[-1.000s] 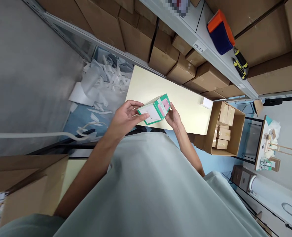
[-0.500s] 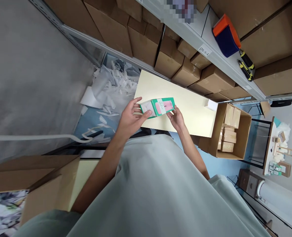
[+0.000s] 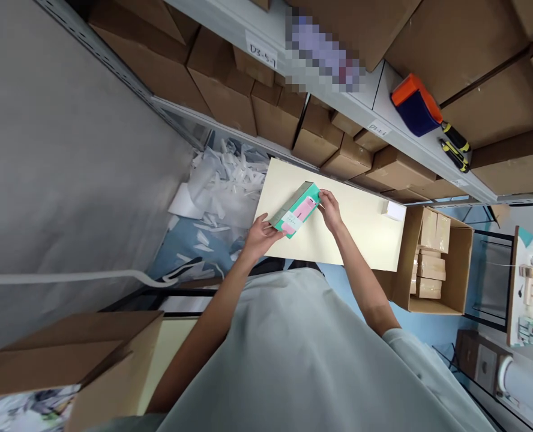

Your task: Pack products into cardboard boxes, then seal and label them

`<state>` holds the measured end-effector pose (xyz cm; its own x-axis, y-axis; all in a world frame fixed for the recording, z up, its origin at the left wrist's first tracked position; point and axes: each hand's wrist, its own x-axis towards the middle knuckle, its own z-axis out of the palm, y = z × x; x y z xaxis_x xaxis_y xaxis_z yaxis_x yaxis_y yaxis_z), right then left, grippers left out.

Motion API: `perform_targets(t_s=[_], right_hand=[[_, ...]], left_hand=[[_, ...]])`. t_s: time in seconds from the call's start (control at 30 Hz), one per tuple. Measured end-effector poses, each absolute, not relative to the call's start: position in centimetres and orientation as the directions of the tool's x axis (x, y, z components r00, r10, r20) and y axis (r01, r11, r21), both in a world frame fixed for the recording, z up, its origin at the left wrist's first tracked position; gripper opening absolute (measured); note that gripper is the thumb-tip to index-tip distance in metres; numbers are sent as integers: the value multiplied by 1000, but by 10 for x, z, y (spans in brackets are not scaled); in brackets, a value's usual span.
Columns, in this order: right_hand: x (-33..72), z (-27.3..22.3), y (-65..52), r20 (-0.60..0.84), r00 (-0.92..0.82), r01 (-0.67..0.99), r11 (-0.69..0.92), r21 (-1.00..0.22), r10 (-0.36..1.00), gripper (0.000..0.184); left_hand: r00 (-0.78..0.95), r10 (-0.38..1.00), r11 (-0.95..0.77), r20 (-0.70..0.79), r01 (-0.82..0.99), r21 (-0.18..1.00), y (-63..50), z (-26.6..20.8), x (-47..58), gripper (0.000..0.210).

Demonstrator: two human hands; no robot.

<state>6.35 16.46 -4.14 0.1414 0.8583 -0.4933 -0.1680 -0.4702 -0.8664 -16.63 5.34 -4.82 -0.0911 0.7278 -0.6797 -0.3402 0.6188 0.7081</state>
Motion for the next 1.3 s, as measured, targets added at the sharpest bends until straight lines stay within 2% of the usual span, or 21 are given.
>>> perform_targets(t_s=[0.13,0.27,0.43,0.53,0.67,0.87,1.1,1.3], right_hand=[[43,-62,218,-434,114,2,-437,-899,894,16],[22,-79,257,-420,120,162,-435,-886,900,15],[0,-93,281,-474,78,337,-470,-816,877,32],[-7,-94,284,-468,41,335,-453,-826,883,45],[-4,-81,271,-432,1,245,-419,-874,902,50],[30,-37,216,-361,-52,162,-349,-923,931,55],[72,1,131,-340,-291,113,-321,-940,894,61],[66,26,79,-299,-595,129,-279,-952,746,60]], left_hand=[[-120,643,659,-756,-415,627,77,-71,-156,77],[-163,613,661,-773,-431,615,102,-86,-148,69],[-220,606,653,-765,-412,636,115,-96,-144,62],[-247,605,640,-757,-414,647,114,-97,-145,63],[-293,604,624,-741,-404,669,103,-86,-154,67],[-438,618,536,-653,-373,758,61,-45,-166,47],[-647,615,394,-451,-243,886,-36,6,-156,48],[-814,431,356,-390,-243,902,-131,50,-123,52]])
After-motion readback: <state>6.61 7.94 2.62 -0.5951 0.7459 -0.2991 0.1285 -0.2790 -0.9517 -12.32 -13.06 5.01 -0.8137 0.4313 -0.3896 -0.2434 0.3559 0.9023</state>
